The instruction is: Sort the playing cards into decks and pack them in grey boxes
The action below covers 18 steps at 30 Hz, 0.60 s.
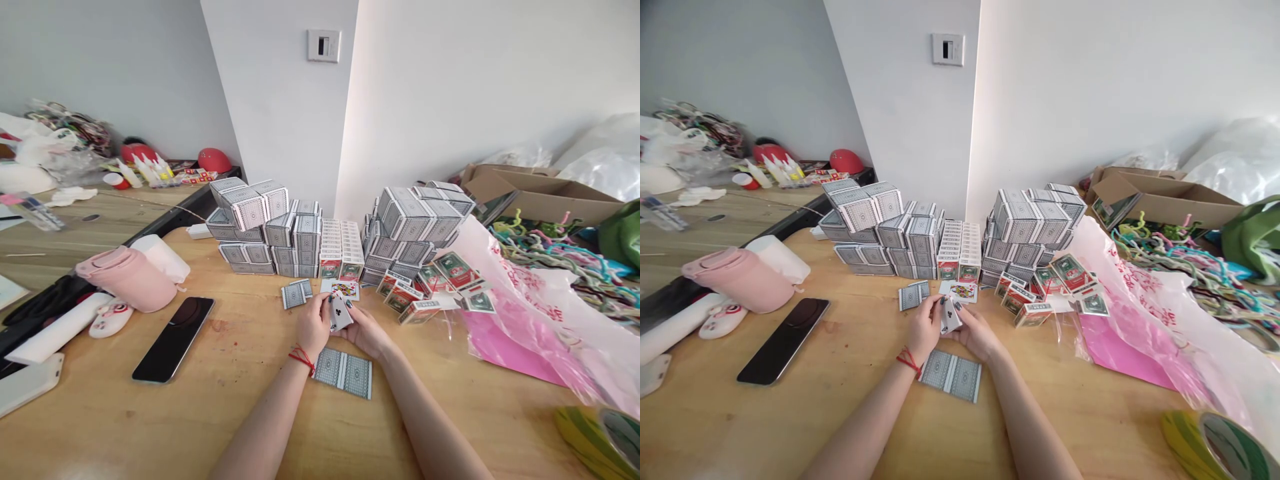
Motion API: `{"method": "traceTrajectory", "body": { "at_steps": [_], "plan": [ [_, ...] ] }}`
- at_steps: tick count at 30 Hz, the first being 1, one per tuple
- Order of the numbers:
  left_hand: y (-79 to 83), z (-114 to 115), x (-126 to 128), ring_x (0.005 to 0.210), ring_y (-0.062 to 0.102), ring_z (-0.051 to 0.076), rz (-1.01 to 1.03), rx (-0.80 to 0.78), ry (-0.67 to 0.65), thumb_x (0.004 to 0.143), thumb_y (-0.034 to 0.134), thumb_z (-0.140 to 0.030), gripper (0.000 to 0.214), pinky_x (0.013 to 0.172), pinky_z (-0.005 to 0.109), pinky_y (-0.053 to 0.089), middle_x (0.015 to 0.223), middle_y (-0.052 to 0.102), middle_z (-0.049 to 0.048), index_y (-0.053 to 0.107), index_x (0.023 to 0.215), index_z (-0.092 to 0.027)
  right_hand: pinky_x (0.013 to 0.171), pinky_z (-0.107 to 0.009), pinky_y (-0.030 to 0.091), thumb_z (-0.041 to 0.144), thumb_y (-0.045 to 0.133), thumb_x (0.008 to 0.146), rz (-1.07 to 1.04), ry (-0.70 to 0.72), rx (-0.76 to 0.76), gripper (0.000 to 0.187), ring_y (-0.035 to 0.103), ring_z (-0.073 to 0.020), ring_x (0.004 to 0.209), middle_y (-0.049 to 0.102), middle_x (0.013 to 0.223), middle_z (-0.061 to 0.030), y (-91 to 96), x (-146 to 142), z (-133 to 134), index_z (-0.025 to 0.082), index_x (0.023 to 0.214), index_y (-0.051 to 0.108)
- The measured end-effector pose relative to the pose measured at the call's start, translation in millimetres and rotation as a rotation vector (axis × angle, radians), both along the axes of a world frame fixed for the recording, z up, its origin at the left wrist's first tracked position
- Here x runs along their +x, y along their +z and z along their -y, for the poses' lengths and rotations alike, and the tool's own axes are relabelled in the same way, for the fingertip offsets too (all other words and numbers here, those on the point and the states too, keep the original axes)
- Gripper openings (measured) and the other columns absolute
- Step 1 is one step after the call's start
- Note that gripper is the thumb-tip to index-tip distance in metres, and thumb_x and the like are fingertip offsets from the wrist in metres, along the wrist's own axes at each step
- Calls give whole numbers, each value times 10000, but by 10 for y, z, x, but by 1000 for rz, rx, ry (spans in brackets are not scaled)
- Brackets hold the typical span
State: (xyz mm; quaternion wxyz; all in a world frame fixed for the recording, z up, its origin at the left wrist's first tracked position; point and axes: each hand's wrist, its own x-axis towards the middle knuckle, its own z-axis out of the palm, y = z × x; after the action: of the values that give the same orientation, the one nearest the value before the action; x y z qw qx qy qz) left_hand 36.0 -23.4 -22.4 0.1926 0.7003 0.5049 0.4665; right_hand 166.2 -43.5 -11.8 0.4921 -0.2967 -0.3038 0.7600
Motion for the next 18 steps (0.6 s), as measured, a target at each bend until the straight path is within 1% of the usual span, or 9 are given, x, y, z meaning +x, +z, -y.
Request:
{"method": "traceTrajectory", "body": {
  "at_steps": [6, 8, 11, 13, 15, 17, 18],
  "plan": [
    [52, 23, 5, 918, 558, 162, 58, 74, -54, 847, 376, -181, 207, 786, 309, 470, 951, 591, 69, 538, 975, -193, 697, -325, 497, 334, 652, 700, 15, 44, 32, 324, 594, -157, 758, 629, 861, -47, 70, 6, 18, 178, 975, 580],
    [84, 26, 5, 930, 547, 166, 87, 105, -24, 842, 377, -171, 216, 804, 321, 463, 960, 578, 78, 532, 993, -190, 663, -298, 499, 321, 653, 700, 7, 52, 31, 306, 591, -146, 718, 632, 832, -43, 72, 10, 20, 172, 958, 585],
    [123, 8, -10, 951, 531, 174, 132, 136, 86, 836, 375, -163, 252, 833, 338, 448, 985, 552, 92, 510, 1048, -185, 625, -292, 499, 306, 651, 702, -1, 50, 11, 278, 593, -146, 681, 640, 817, -46, 49, 17, 17, 173, 935, 580],
    [125, -18, -27, 960, 523, 177, 168, 141, 165, 833, 373, -162, 275, 833, 338, 447, 1003, 536, 102, 490, 1081, -175, 630, -312, 499, 312, 637, 714, -7, 30, 0, 280, 600, -157, 692, 644, 844, -52, 27, 22, 5, 181, 952, 569],
    [106, -43, -43, 953, 522, 177, 200, 136, 205, 826, 380, -162, 287, 810, 328, 458, 1016, 523, 110, 477, 1096, -166, 647, -326, 501, 328, 618, 728, -12, -12, -4, 283, 605, -168, 715, 645, 861, -58, 5, 30, -13, 185, 967, 566],
    [81, -52, -52, 924, 530, 171, 227, 116, 189, 814, 398, -161, 278, 772, 311, 472, 997, 518, 106, 479, 1080, -163, 662, -326, 501, 342, 605, 735, -7, -78, -12, 283, 605, -173, 739, 646, 867, -60, -10, 43, -37, 186, 970, 573],
    [74, -48, -52, 906, 535, 166, 238, 98, 153, 806, 409, -160, 267, 757, 303, 477, 980, 517, 99, 481, 1063, -163, 668, -323, 502, 348, 603, 735, -6, -114, -18, 282, 604, -174, 750, 645, 874, -58, -15, 50, -48, 188, 967, 579]
  ]
}}
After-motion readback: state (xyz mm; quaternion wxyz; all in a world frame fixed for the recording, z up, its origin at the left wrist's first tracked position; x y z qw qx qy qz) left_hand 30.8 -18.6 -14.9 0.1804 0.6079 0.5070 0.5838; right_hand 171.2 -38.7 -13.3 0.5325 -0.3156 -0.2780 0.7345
